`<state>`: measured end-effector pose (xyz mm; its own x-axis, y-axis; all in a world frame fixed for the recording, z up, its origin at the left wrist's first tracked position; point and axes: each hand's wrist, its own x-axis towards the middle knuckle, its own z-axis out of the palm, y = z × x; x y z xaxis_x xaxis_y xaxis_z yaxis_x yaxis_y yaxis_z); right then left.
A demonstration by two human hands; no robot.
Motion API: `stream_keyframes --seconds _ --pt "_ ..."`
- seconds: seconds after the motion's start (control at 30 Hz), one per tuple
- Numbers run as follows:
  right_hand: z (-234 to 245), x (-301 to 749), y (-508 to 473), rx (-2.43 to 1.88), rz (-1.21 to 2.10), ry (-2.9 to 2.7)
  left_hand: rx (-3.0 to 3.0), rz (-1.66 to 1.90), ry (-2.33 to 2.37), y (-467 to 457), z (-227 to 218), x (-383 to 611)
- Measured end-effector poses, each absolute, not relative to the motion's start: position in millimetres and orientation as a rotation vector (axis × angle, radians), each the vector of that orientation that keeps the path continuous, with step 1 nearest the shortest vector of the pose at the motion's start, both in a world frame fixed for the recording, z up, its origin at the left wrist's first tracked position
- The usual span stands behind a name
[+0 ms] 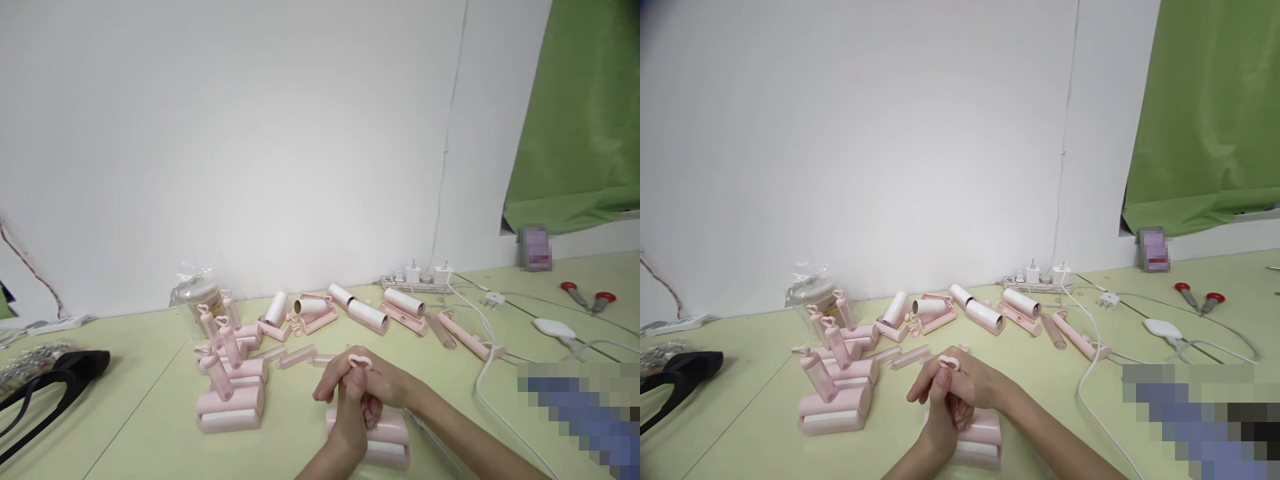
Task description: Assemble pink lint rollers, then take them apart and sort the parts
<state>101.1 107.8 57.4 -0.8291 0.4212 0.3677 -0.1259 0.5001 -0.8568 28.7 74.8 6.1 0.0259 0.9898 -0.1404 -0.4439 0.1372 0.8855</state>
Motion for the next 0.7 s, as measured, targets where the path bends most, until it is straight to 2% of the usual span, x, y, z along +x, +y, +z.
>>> stream_keyframes --seconds 0.23,0.43,0.7 --pt "47 99 109 -0.207 1.332 -2.061 0.831 1.383 0.858 77 -5 26" --pt "45 99 112 -0.362 1.436 -2.092 0.937 1.326 0.82 80 -4 25" --pt "103 142 66 -0.571 0.945 -2.389 1.081 1.31 0.87 45 -11 -15"
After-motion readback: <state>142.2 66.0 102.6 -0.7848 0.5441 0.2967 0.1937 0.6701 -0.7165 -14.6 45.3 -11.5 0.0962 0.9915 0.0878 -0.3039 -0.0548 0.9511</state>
